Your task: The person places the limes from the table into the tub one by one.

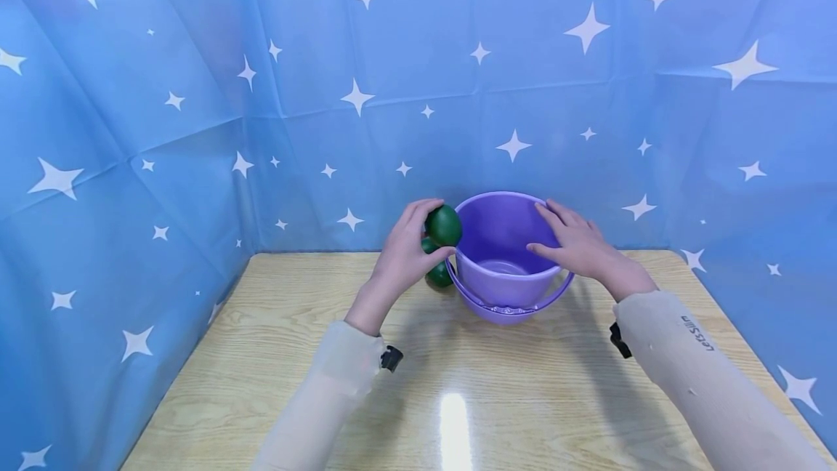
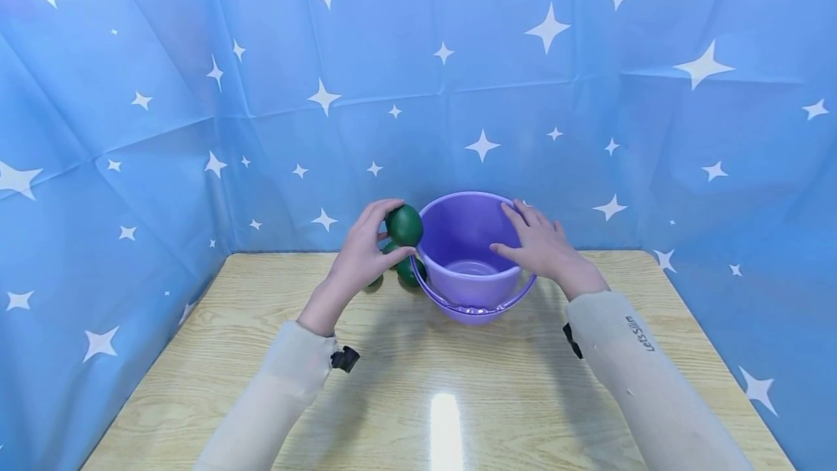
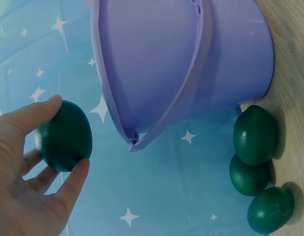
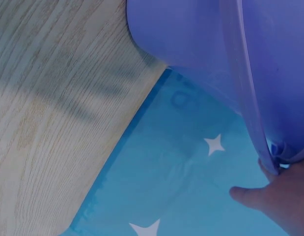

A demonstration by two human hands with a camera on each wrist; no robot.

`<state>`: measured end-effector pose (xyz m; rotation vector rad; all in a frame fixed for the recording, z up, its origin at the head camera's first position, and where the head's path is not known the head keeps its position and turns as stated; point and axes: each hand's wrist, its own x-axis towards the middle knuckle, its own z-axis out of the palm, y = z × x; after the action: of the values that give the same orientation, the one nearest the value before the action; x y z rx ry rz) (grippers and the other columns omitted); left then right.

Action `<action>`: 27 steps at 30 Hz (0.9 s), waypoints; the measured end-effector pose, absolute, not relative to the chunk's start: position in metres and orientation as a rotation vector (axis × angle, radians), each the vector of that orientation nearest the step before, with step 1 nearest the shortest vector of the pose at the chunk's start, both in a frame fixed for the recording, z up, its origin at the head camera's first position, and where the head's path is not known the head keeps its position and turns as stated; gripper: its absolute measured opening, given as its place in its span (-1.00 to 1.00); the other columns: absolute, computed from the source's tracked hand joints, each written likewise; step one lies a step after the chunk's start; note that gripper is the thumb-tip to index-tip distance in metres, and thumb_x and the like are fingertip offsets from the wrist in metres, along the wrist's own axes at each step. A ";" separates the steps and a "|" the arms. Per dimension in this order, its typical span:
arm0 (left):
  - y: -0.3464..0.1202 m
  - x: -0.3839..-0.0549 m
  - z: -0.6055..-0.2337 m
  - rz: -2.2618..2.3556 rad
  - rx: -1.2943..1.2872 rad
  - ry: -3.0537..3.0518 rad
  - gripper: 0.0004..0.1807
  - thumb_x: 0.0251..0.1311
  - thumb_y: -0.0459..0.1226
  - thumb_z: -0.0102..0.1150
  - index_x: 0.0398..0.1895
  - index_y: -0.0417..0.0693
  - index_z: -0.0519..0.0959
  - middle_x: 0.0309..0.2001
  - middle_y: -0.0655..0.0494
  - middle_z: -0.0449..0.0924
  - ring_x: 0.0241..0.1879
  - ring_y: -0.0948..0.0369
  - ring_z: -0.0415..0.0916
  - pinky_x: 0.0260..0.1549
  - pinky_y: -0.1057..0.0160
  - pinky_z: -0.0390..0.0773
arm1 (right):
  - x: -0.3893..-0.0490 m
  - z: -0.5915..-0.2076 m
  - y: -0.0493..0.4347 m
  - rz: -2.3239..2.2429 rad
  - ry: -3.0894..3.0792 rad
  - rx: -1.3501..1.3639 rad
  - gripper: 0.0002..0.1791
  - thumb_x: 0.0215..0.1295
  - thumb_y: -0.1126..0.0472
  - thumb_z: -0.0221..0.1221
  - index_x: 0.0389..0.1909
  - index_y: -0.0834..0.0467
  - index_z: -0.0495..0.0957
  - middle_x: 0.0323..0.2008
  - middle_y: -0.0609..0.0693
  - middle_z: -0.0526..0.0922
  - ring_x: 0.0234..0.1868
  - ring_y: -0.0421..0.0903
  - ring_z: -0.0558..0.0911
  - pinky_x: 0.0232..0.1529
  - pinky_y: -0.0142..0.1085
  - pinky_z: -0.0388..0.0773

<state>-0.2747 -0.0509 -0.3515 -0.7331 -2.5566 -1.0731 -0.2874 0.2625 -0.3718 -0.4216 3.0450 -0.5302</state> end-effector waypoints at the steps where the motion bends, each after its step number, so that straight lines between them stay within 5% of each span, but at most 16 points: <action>1: -0.051 -0.275 -0.352 -1.075 -0.736 -2.555 -0.16 0.09 -0.21 0.48 0.44 0.00 0.29 0.38 0.00 0.32 0.30 0.05 0.43 0.13 0.16 0.64 | -0.287 -0.372 0.262 -0.532 3.046 -0.423 -0.01 0.41 -0.30 0.02 0.60 0.13 -0.16 0.58 0.31 -0.17 0.54 0.42 -0.12 0.41 0.49 -0.20; 27: -0.044 -0.276 -0.347 -1.071 -0.751 -2.562 -0.18 0.09 -0.21 0.48 0.43 0.01 0.30 0.39 0.03 0.32 0.31 0.05 0.42 0.13 0.15 0.64 | -0.286 -0.371 0.263 -0.539 3.047 -0.416 -0.03 0.42 -0.30 0.00 0.61 0.12 -0.17 0.59 0.30 -0.19 0.55 0.41 -0.15 0.42 0.48 -0.23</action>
<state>-0.2755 -0.0436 -0.3475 -0.7514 -2.5622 -1.0709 -0.2856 0.2627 -0.3710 -0.4157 3.0472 -0.5395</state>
